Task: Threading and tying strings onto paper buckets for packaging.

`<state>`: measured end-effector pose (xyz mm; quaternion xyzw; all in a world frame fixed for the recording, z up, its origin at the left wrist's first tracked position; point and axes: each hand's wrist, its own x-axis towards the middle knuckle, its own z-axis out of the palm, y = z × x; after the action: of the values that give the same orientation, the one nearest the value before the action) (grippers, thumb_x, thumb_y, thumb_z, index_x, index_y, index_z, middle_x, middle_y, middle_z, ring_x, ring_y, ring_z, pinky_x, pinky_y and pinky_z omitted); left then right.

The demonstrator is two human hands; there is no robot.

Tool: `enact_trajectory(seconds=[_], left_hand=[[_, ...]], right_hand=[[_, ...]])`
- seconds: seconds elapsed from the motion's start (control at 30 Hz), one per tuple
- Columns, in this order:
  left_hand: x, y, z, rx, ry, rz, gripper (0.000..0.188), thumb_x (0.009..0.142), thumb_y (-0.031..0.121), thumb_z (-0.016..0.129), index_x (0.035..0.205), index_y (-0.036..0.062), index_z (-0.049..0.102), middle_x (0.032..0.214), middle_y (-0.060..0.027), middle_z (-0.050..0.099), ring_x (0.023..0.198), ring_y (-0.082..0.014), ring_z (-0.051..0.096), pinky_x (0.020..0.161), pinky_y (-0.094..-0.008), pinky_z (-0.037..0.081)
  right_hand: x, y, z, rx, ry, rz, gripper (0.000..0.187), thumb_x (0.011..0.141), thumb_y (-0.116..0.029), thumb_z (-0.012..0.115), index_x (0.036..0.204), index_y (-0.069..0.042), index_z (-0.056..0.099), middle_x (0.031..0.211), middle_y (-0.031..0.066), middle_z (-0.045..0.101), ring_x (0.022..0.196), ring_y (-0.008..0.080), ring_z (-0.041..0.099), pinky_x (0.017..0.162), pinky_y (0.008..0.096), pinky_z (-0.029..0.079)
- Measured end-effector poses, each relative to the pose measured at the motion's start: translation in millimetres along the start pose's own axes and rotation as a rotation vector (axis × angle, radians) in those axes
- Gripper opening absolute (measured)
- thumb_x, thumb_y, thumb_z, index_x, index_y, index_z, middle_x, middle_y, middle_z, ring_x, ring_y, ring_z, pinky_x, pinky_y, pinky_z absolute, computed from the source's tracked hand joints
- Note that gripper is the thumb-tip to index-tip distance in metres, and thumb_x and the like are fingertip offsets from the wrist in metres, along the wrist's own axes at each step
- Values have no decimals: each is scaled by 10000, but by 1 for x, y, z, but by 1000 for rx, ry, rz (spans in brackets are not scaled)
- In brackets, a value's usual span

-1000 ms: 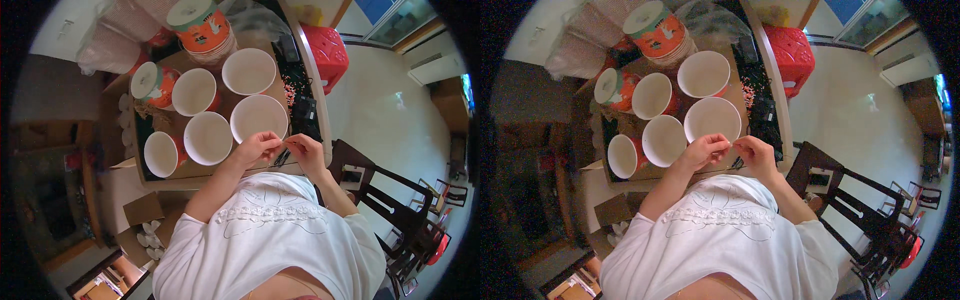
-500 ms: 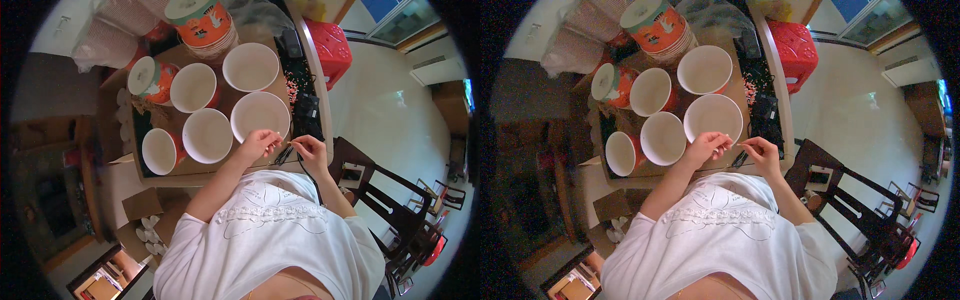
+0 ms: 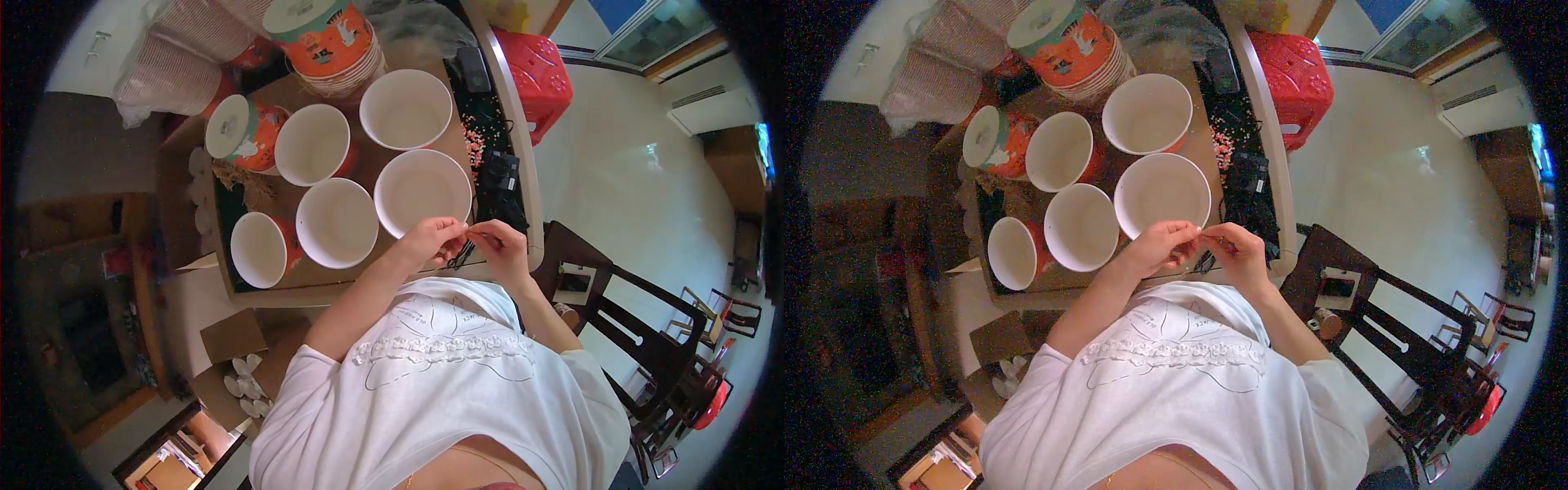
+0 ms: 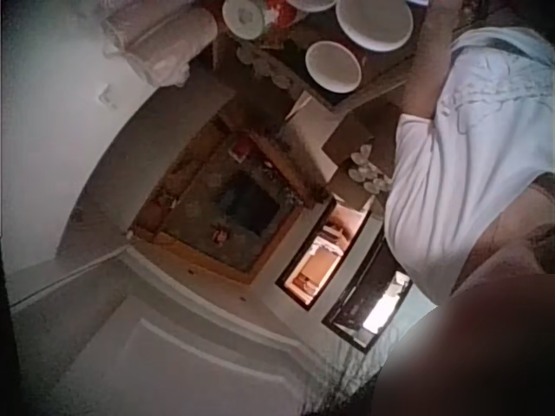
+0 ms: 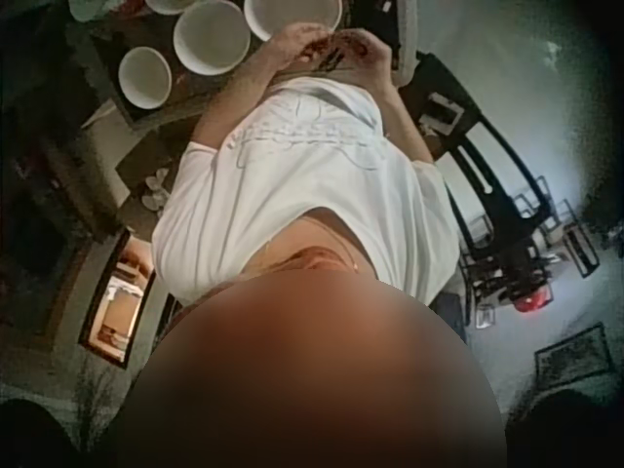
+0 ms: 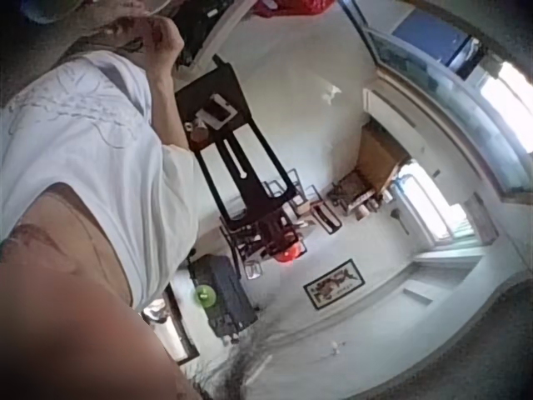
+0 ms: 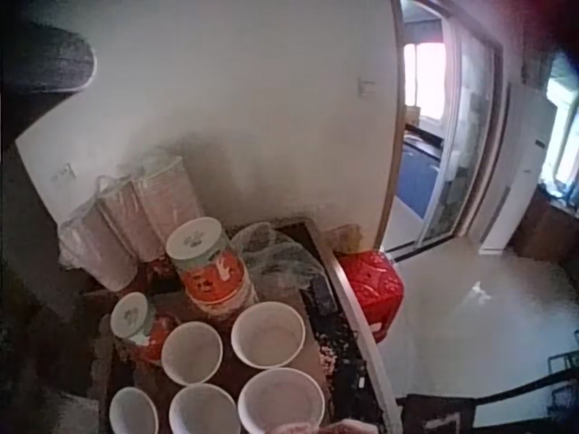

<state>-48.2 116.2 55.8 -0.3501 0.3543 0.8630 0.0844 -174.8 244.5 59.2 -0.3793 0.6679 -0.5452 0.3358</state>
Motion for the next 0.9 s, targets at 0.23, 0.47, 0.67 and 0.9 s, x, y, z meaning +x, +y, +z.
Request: enact_trajectory(seconds=[0.23,0.47,0.67,0.9], left_hand=[[2,-3,-1,-31,-32,64,145,924,204,517,850,81,536,684,22,503,531,-45,463,394,-164,327],[2,-7,-4,12,21,106,105,889,128,567,859,34,529,650,-10,503,499,-60,431,408,-205,330],[0,-8,-3,278,96,195,94,845,150,627,830,73,575,677,32,519,587,-36,466,477,-184,371],[20,-19,6,633,319,514,98,836,118,610,887,34,615,746,-6,587,649,-85,550,581,-230,461]], right_hand=[[3,3,-2,-40,-47,57,73,796,-27,663,863,-9,642,671,-9,576,577,25,473,495,177,368],[4,14,-1,95,-66,241,99,813,-94,665,850,-4,650,612,-59,508,551,9,382,474,183,285],[1,21,0,176,-61,338,118,808,-119,670,839,-6,653,644,-47,561,581,13,437,512,168,329],[3,41,-3,252,95,384,87,817,-100,634,824,-14,641,643,-54,543,570,5,444,494,177,327]])
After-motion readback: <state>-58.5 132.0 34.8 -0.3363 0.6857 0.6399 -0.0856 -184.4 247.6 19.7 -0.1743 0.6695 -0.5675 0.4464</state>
